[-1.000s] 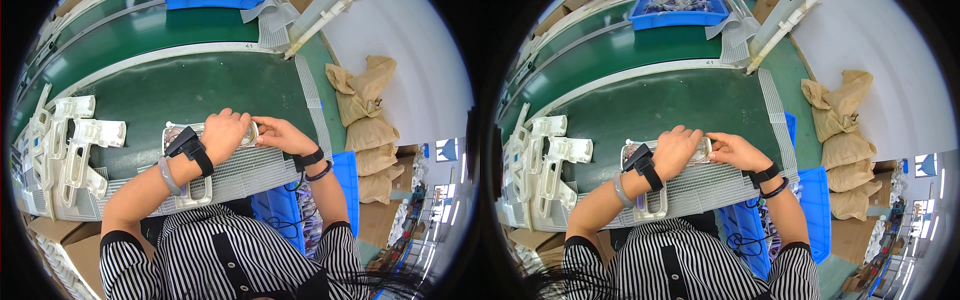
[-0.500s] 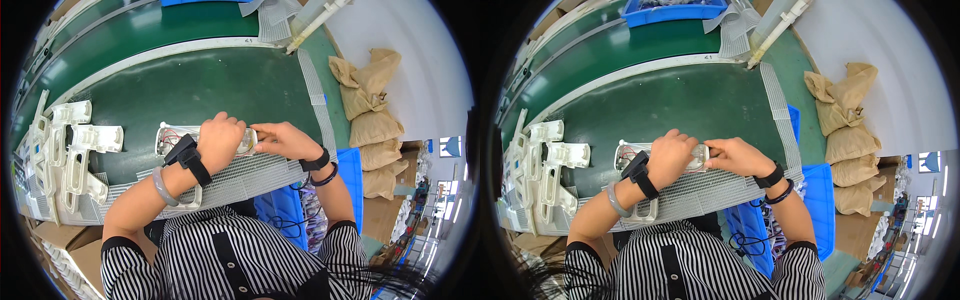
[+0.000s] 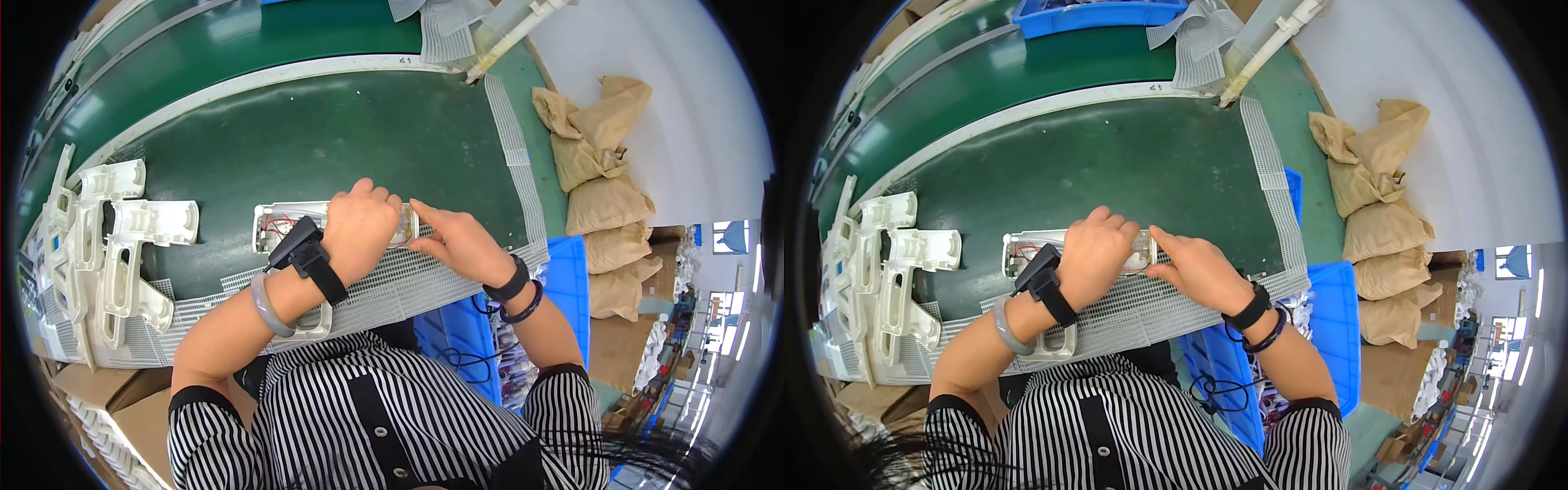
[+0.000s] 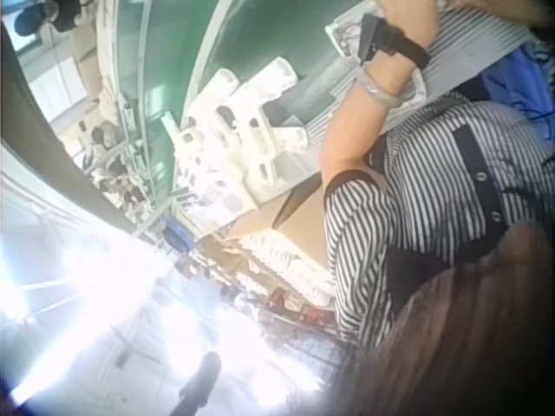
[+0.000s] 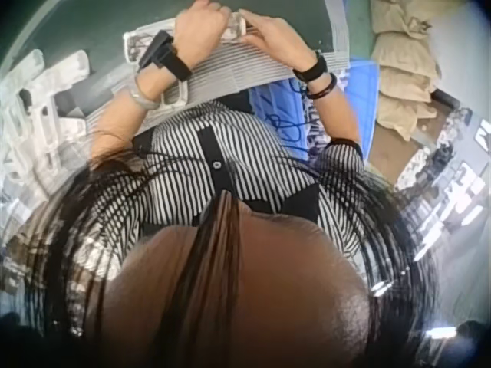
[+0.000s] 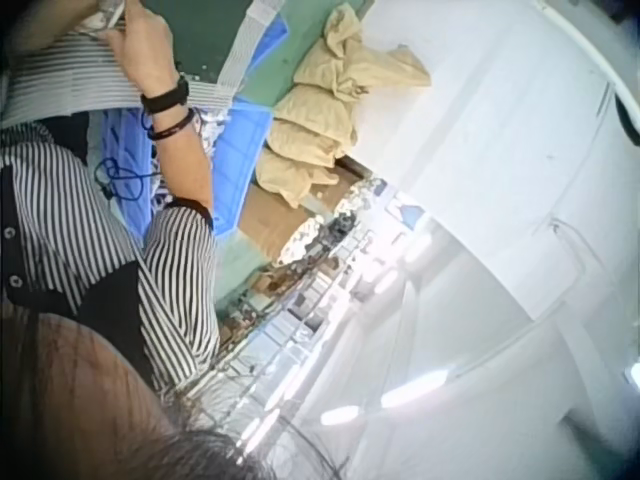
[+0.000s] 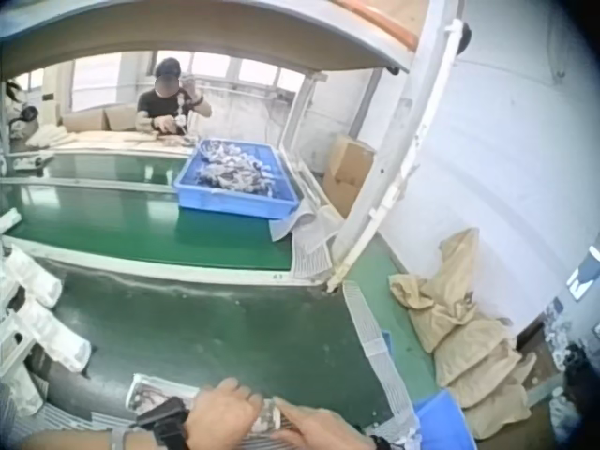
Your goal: Manually assembling the internal motor, wiring, and plastic housing of toy guns on a factory assembly line.
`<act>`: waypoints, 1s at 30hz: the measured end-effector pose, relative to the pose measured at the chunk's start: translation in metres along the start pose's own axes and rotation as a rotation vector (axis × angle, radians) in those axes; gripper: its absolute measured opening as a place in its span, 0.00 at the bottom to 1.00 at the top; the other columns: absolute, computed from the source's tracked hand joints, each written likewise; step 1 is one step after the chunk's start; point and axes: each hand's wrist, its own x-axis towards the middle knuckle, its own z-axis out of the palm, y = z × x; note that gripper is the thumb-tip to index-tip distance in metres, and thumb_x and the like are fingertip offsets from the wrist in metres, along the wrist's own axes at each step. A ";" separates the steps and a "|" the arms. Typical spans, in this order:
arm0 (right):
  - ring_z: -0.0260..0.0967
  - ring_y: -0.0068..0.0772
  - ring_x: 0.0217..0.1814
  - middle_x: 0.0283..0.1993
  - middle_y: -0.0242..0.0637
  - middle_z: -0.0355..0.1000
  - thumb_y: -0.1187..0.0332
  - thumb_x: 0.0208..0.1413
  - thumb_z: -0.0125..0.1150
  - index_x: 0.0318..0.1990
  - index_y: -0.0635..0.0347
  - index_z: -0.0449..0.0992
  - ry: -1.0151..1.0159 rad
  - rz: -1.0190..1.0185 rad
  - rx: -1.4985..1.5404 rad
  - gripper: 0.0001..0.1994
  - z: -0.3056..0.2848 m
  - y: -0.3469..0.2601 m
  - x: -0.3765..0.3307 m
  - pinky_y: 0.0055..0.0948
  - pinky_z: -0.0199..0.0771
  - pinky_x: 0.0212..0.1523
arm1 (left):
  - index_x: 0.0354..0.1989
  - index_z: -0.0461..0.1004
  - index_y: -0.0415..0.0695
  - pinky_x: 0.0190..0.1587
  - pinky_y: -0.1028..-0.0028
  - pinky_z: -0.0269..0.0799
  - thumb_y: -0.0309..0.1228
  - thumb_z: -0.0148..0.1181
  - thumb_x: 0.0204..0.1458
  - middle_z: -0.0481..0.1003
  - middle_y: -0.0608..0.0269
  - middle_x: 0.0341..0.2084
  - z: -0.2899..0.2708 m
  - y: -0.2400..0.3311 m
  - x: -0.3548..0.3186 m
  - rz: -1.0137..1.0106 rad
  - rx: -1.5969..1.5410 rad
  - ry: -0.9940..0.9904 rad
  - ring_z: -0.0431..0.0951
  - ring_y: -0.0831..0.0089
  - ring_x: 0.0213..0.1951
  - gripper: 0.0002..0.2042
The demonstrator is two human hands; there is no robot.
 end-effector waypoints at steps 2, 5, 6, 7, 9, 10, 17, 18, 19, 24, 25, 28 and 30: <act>0.80 0.45 0.38 0.46 0.54 0.78 0.65 0.56 0.71 0.66 0.69 0.67 -0.023 0.063 -0.138 0.32 -0.001 -0.009 -0.002 0.37 0.78 0.41 | 0.38 0.80 0.45 0.38 0.63 0.76 0.27 0.67 0.43 0.76 0.65 0.29 -0.003 0.000 0.000 -0.002 -0.019 -0.033 0.77 0.63 0.40 0.11; 0.79 0.52 0.43 0.48 0.51 0.77 0.57 0.56 0.69 0.65 0.64 0.68 -0.005 0.042 -0.044 0.32 -0.001 0.003 0.001 0.43 0.78 0.44 | 0.42 0.79 0.44 0.42 0.61 0.76 0.26 0.66 0.46 0.77 0.61 0.34 -0.016 0.001 -0.001 -0.026 -0.132 -0.045 0.77 0.59 0.42 0.13; 0.79 0.52 0.43 0.48 0.51 0.77 0.57 0.56 0.69 0.65 0.64 0.68 0.004 0.036 -0.042 0.32 -0.004 0.003 0.000 0.43 0.78 0.44 | 0.45 0.79 0.43 0.45 0.59 0.75 0.25 0.65 0.48 0.78 0.59 0.37 -0.023 0.001 -0.002 -0.050 -0.228 -0.030 0.77 0.57 0.44 0.13; 0.78 0.50 0.47 0.52 0.49 0.76 0.57 0.55 0.70 0.64 0.63 0.69 -0.014 0.070 -0.020 0.32 -0.007 -0.003 0.001 0.42 0.77 0.47 | 0.45 0.79 0.43 0.45 0.59 0.75 0.25 0.65 0.48 0.78 0.59 0.37 -0.032 -0.002 -0.006 -0.053 -0.214 -0.031 0.77 0.57 0.44 0.13; 0.77 0.49 0.50 0.55 0.48 0.75 0.56 0.54 0.71 0.64 0.62 0.70 -0.020 0.106 0.011 0.33 -0.006 -0.007 -0.003 0.42 0.76 0.50 | 0.48 0.78 0.41 0.50 0.58 0.73 0.24 0.63 0.52 0.78 0.56 0.42 -0.050 -0.008 -0.016 -0.006 -0.216 0.153 0.77 0.54 0.47 0.14; 0.74 0.48 0.56 0.59 0.47 0.73 0.57 0.53 0.72 0.63 0.62 0.71 0.111 -0.009 -0.097 0.32 -0.004 -0.006 -0.005 0.42 0.74 0.54 | 0.48 0.78 0.42 0.51 0.59 0.72 0.23 0.62 0.52 0.78 0.57 0.44 -0.062 -0.011 -0.023 -0.025 -0.222 0.134 0.76 0.55 0.48 0.14; 0.64 0.45 0.68 0.61 0.41 0.71 0.63 0.50 0.72 0.47 0.57 0.82 0.224 -0.333 -0.237 0.16 0.025 -0.004 0.000 0.46 0.66 0.63 | 0.55 0.74 0.43 0.63 0.54 0.67 0.23 0.64 0.50 0.76 0.60 0.49 -0.064 -0.032 -0.085 0.089 0.135 0.053 0.74 0.58 0.55 0.21; 0.65 0.44 0.67 0.60 0.39 0.72 0.64 0.51 0.71 0.40 0.57 0.84 0.231 -0.321 -0.235 0.11 0.029 -0.002 0.001 0.44 0.67 0.61 | 0.56 0.73 0.44 0.66 0.52 0.65 0.24 0.64 0.49 0.76 0.61 0.50 -0.062 -0.033 -0.091 0.073 0.148 0.032 0.74 0.59 0.56 0.23; 0.65 0.44 0.67 0.60 0.39 0.72 0.64 0.51 0.71 0.40 0.57 0.84 0.243 -0.328 -0.234 0.11 0.030 -0.003 0.002 0.44 0.67 0.61 | 0.58 0.72 0.45 0.68 0.50 0.62 0.24 0.65 0.49 0.75 0.62 0.50 -0.059 -0.034 -0.095 0.054 0.159 0.012 0.74 0.60 0.57 0.24; 0.66 0.41 0.64 0.59 0.37 0.73 0.64 0.52 0.71 0.35 0.59 0.84 0.187 -0.213 -0.125 0.09 0.028 -0.001 0.002 0.38 0.73 0.57 | 0.52 0.75 0.44 0.68 0.51 0.63 0.30 0.68 0.48 0.76 0.61 0.48 -0.053 -0.035 -0.104 0.041 0.108 0.059 0.73 0.60 0.57 0.21; 0.66 0.41 0.64 0.59 0.37 0.73 0.64 0.52 0.71 0.35 0.59 0.84 0.193 -0.219 -0.124 0.09 0.028 0.000 0.002 0.38 0.73 0.57 | 0.52 0.75 0.44 0.68 0.51 0.63 0.30 0.68 0.48 0.76 0.61 0.48 -0.052 -0.036 -0.108 0.042 0.116 0.061 0.73 0.60 0.57 0.21; 0.67 0.40 0.63 0.58 0.37 0.73 0.64 0.53 0.70 0.35 0.60 0.84 0.202 -0.207 -0.049 0.09 0.032 0.002 0.004 0.37 0.75 0.54 | 0.53 0.75 0.42 0.69 0.50 0.61 0.38 0.67 0.51 0.76 0.59 0.49 -0.045 -0.039 -0.119 0.090 0.155 0.063 0.72 0.57 0.59 0.22; 0.67 0.39 0.62 0.58 0.36 0.73 0.65 0.54 0.70 0.33 0.60 0.83 0.228 -0.172 0.017 0.08 0.035 0.004 0.004 0.36 0.77 0.51 | 0.54 0.75 0.41 0.69 0.50 0.61 0.38 0.66 0.52 0.76 0.58 0.50 -0.043 -0.039 -0.123 0.092 0.155 0.067 0.71 0.57 0.60 0.22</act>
